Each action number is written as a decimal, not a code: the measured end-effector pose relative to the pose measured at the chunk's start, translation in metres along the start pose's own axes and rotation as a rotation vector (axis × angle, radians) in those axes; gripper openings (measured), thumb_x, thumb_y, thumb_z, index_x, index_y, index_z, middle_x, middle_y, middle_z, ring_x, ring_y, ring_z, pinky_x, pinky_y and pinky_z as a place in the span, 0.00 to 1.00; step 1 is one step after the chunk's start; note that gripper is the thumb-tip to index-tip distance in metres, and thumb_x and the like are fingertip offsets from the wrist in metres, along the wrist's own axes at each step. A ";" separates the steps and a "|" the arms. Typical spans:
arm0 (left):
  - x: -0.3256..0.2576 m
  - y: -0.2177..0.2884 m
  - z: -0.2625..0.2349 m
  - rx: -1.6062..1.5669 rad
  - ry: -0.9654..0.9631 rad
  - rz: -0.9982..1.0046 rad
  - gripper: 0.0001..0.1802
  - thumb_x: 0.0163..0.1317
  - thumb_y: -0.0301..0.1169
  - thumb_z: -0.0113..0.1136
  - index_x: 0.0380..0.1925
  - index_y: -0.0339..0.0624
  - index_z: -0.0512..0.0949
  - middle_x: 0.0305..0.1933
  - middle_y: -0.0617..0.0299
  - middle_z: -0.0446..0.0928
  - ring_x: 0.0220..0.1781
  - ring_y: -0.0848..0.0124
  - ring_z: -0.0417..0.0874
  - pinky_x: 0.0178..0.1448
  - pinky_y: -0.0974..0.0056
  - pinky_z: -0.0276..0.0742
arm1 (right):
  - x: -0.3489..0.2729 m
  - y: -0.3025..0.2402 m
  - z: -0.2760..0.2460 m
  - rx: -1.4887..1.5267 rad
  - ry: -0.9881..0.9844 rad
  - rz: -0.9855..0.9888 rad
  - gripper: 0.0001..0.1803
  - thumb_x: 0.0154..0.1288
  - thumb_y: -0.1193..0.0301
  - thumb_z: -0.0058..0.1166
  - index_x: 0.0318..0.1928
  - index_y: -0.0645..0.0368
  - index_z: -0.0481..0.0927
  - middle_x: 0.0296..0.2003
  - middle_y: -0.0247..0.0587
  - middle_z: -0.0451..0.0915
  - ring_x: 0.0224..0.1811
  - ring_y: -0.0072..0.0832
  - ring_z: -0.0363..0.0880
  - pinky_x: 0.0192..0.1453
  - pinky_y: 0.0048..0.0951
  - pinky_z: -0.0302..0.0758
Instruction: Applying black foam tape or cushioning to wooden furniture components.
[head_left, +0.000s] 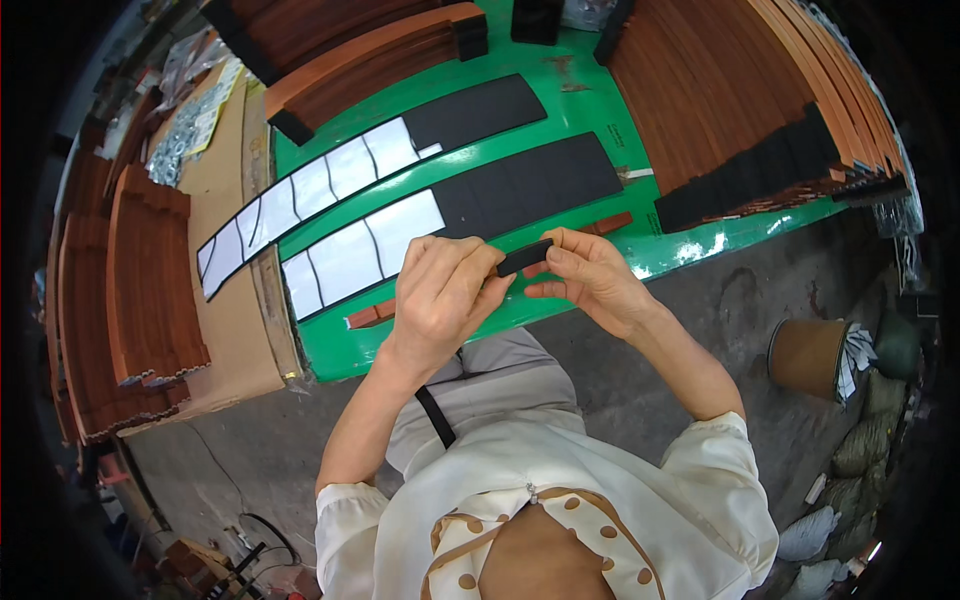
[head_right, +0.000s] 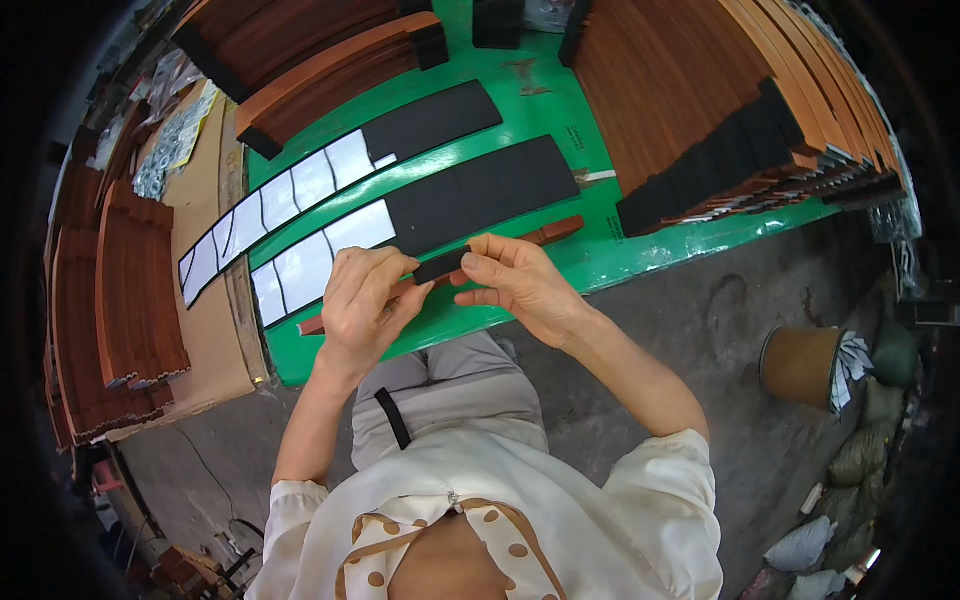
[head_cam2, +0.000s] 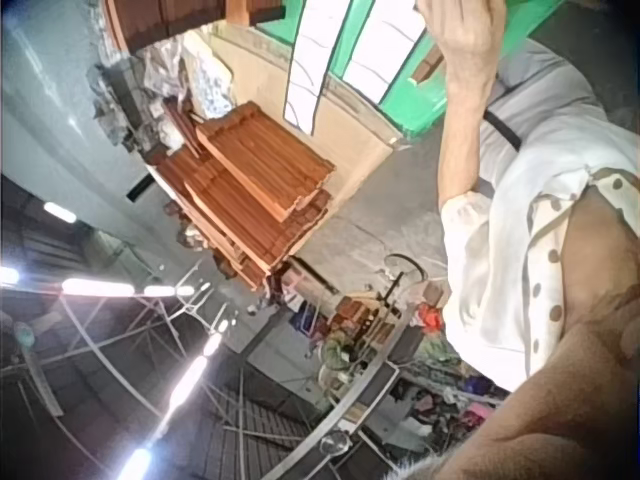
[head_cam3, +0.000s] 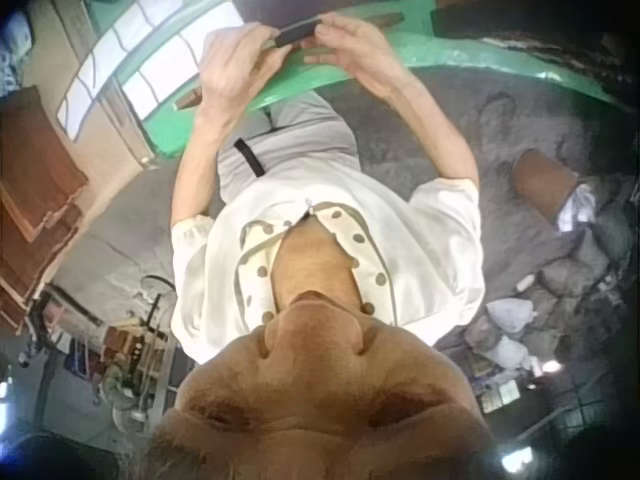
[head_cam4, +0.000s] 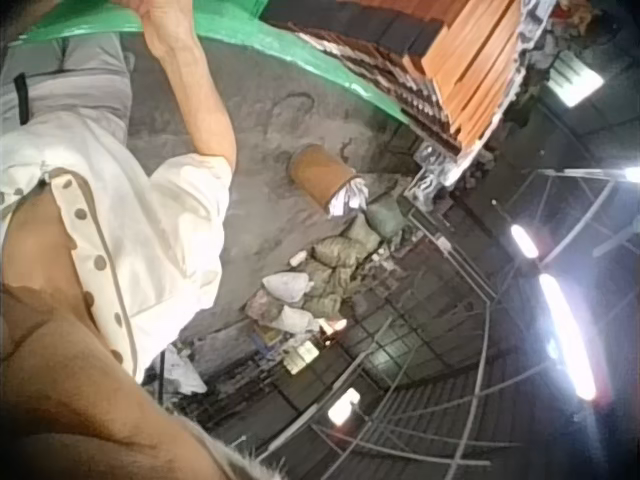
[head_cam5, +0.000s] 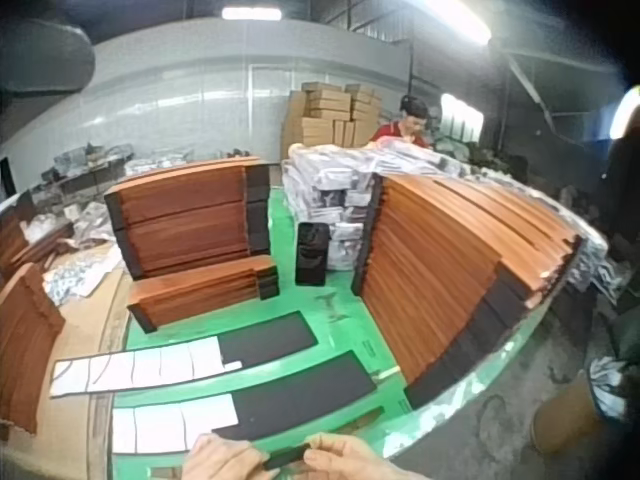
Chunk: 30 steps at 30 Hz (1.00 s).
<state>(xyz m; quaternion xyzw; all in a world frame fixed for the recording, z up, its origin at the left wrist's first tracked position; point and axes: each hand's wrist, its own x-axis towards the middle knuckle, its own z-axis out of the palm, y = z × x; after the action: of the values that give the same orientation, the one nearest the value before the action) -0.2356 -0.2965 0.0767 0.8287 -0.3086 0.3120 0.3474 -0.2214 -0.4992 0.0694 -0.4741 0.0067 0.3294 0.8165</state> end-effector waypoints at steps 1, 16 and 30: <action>-0.001 0.002 0.003 0.010 -0.020 0.001 0.19 0.38 0.21 0.71 0.33 0.36 0.76 0.32 0.59 0.77 0.30 0.65 0.76 0.35 0.63 0.68 | -0.005 -0.001 -0.006 0.005 0.010 -0.003 0.14 0.67 0.63 0.55 0.46 0.60 0.75 0.42 0.33 0.76 0.46 0.20 0.76 0.50 0.28 0.77; -0.014 0.036 0.055 -0.154 -0.255 -0.019 0.19 0.40 0.26 0.72 0.34 0.37 0.77 0.33 0.60 0.77 0.30 0.67 0.75 0.37 0.62 0.63 | -0.059 0.004 -0.043 -1.586 0.217 -0.984 0.16 0.41 0.74 0.68 0.36 0.55 0.81 0.33 0.33 0.78 0.38 0.33 0.76 0.36 0.30 0.78; -0.022 -0.001 0.087 0.239 -0.394 -0.145 0.19 0.46 0.22 0.65 0.41 0.40 0.79 0.39 0.62 0.77 0.37 0.66 0.76 0.39 0.62 0.65 | -0.033 -0.031 -0.106 -1.553 0.231 -0.778 0.13 0.52 0.74 0.63 0.41 0.56 0.83 0.36 0.35 0.78 0.44 0.35 0.74 0.46 0.35 0.74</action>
<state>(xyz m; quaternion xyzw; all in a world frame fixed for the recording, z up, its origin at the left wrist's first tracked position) -0.2215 -0.3559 0.0114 0.9289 -0.2709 0.1526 0.2013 -0.1987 -0.6098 0.0456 -0.8950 -0.2992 -0.1112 0.3117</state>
